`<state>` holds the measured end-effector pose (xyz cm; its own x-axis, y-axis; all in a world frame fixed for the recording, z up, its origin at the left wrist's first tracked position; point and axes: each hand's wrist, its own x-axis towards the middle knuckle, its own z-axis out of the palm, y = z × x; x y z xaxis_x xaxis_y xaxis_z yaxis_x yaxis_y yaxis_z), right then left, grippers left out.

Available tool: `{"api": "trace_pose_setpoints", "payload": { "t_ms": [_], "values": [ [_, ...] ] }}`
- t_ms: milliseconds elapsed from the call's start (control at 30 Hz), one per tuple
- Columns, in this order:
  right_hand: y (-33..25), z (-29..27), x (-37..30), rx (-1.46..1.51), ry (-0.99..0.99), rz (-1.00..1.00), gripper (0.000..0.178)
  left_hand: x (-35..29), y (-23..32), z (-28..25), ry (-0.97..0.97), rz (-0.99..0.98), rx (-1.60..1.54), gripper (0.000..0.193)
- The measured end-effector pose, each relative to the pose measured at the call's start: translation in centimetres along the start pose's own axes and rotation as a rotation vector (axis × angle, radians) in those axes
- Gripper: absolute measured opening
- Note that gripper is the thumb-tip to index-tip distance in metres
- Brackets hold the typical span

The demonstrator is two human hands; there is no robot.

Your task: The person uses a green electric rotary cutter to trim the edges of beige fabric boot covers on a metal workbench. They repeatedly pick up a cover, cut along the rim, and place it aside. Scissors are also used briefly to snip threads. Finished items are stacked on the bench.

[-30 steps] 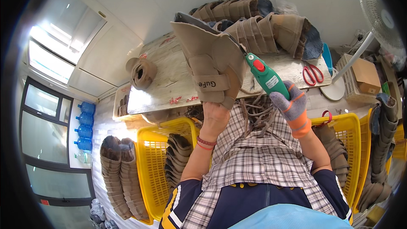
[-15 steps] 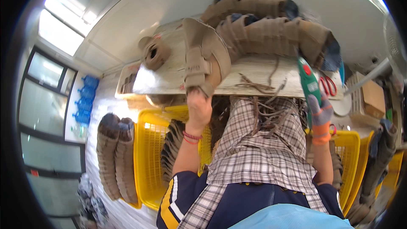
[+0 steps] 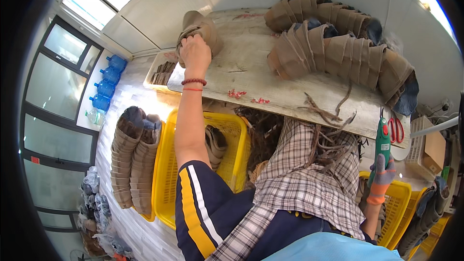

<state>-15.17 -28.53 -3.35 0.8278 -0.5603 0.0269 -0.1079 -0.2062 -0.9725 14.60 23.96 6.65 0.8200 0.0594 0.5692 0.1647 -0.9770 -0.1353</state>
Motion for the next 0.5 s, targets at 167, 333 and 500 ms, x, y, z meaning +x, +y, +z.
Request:
{"api": "trace_pose_setpoints", "payload": {
  "t_ms": [167,333,500],
  "values": [
    [0.1,0.0,0.3,-0.002,0.000,0.008,0.028,3.6,1.8,3.1,-0.301,-0.102,-0.022,0.033],
    [0.0,-0.1,0.2,-0.029,0.011,-0.007,0.029,5.5,-0.9,3.9,-0.414,-0.075,-0.118,0.037],
    [0.7,-0.6,0.6,-0.092,-0.008,0.048,0.033,4.5,-3.1,5.6,-0.171,0.134,0.010,0.046]
  ]
}}
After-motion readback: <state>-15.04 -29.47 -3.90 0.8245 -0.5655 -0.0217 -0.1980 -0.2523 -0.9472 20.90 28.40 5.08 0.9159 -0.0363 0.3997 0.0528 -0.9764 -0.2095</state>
